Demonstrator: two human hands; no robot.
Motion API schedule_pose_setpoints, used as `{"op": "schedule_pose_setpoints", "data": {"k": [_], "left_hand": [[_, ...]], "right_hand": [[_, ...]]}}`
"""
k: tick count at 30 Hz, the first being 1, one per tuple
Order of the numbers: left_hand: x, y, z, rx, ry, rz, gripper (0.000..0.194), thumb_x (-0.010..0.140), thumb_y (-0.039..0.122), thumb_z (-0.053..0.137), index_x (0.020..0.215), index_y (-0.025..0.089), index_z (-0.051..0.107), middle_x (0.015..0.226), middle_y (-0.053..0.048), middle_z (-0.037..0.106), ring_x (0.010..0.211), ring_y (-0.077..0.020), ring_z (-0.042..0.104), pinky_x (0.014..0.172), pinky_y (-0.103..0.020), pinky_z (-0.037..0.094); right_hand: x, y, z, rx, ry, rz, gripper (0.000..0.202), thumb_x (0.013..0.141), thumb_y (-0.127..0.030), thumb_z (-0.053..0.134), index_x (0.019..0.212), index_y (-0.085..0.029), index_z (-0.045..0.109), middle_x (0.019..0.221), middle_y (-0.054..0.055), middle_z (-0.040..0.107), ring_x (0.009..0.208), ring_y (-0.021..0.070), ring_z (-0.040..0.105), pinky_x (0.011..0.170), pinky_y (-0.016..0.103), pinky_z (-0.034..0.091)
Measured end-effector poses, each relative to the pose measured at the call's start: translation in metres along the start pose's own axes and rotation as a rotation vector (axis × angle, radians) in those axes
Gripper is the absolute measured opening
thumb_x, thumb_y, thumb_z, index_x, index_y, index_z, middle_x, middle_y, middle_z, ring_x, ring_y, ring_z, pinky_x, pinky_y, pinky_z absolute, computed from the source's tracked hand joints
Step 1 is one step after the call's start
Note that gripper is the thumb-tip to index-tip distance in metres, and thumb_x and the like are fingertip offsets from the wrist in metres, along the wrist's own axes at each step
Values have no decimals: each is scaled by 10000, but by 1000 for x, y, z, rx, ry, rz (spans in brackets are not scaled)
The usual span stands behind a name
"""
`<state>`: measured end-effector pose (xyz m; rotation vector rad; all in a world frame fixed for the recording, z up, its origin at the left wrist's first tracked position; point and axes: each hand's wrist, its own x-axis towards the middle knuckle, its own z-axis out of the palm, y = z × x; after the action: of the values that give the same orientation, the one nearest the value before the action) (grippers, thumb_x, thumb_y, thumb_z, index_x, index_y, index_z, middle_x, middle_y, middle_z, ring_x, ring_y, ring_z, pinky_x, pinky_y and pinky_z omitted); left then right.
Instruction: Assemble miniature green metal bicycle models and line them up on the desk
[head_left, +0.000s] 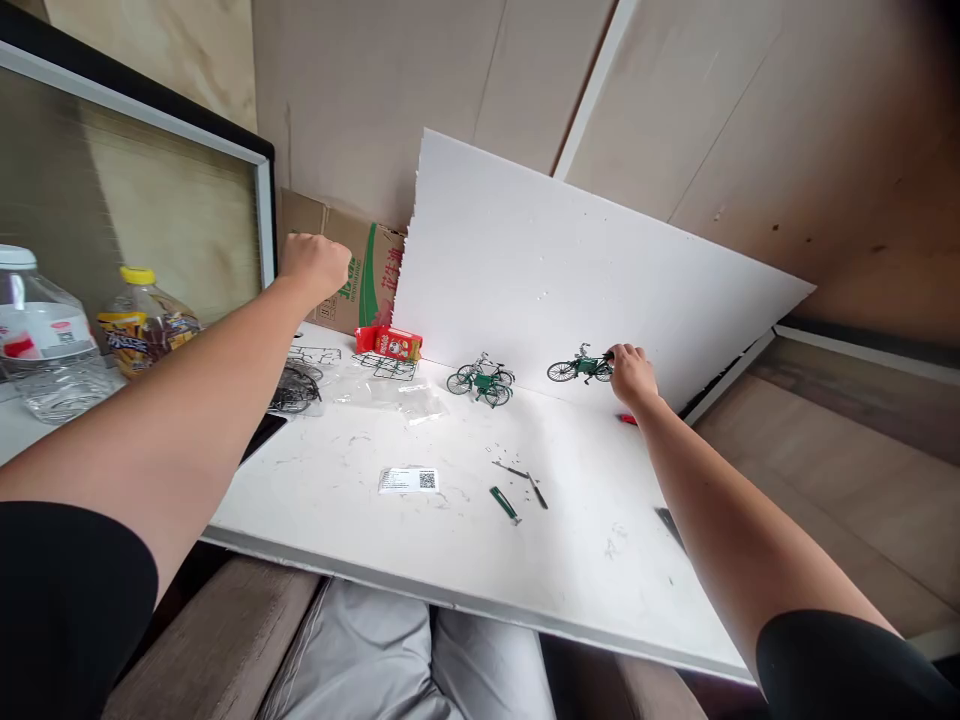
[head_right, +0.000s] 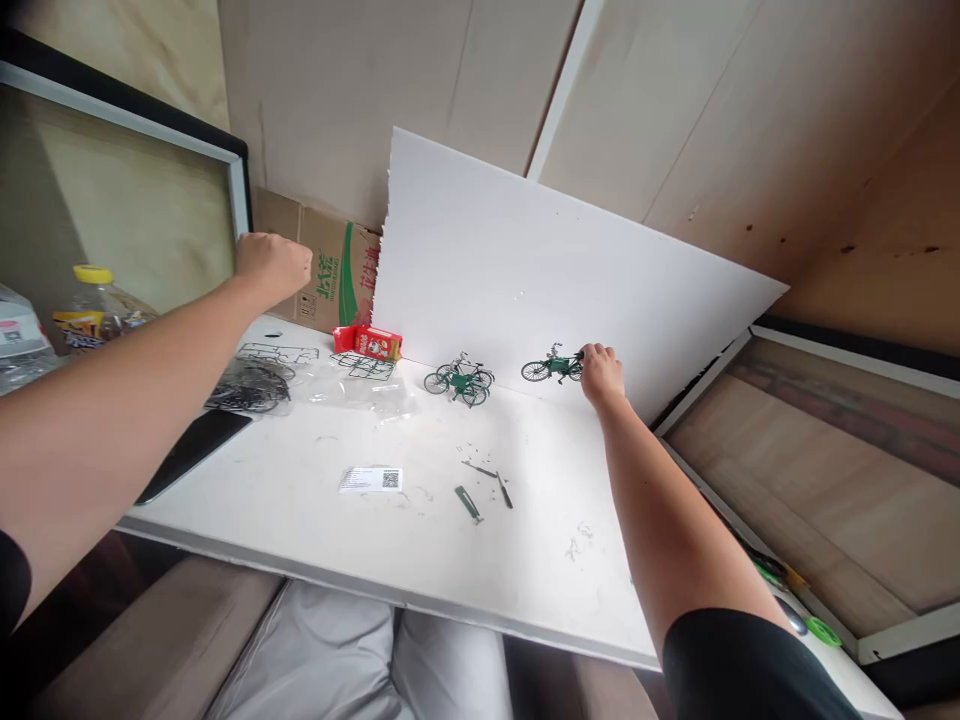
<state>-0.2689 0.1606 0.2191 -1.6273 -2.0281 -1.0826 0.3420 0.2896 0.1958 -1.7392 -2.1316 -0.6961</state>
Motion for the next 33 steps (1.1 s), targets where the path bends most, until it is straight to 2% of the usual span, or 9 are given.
{"op": "schedule_pose_setpoints", "data": {"k": [2,5,10,16,21,28,33], "left_hand": [[1,-6,-19,24,17,-18,73,807,143,655,751,103,681,935,-139,727,1208,-298,562,1180,-530,276],[4,-9,-43,79,66,-28,110,822,165,653,736,106,687,895,-145,726,1207,-299,559,1172,-519,294],[10,1,-65,75,121,-31,118,816,144,641,718,106,695,873,-145,729,1185,-297,569,1151,-503,312],[23,24,-65,-30,161,-22,110,841,146,652,745,117,697,901,-118,753,1175,-250,565,1147,-433,305],[31,42,-57,-151,155,-26,113,848,104,631,761,129,700,981,-115,758,1165,-248,566,1149,-443,285],[31,59,-61,31,129,5,186,887,133,600,946,69,764,1073,-146,759,1087,-225,585,1058,-429,362],[27,65,-63,140,131,84,300,906,177,545,997,-11,761,1018,-221,752,1014,-257,594,955,-471,425]], "right_hand": [[6,-9,-10,23,19,-24,387,973,-57,365,1246,-180,609,1281,189,650,1210,339,507,893,434,437],[10,-21,-19,59,40,-59,389,973,-47,376,1247,-192,611,1272,182,653,1213,329,512,891,415,445],[5,-30,-27,99,61,-115,362,983,-60,385,1216,-202,623,1228,182,666,1165,323,535,862,410,463],[-2,-15,-43,81,75,-129,360,980,-64,378,1201,-200,627,1205,183,665,1156,326,541,839,409,462],[-5,2,-56,47,94,-119,357,988,-75,375,1209,-196,628,1207,202,664,1169,346,542,861,434,463],[-14,16,-61,1,156,-161,342,990,-79,384,1197,-187,635,1185,203,680,1139,347,566,853,437,474],[-19,5,-59,53,185,-210,368,950,-37,393,1184,-158,650,1152,200,685,1078,338,578,812,425,475]]}}
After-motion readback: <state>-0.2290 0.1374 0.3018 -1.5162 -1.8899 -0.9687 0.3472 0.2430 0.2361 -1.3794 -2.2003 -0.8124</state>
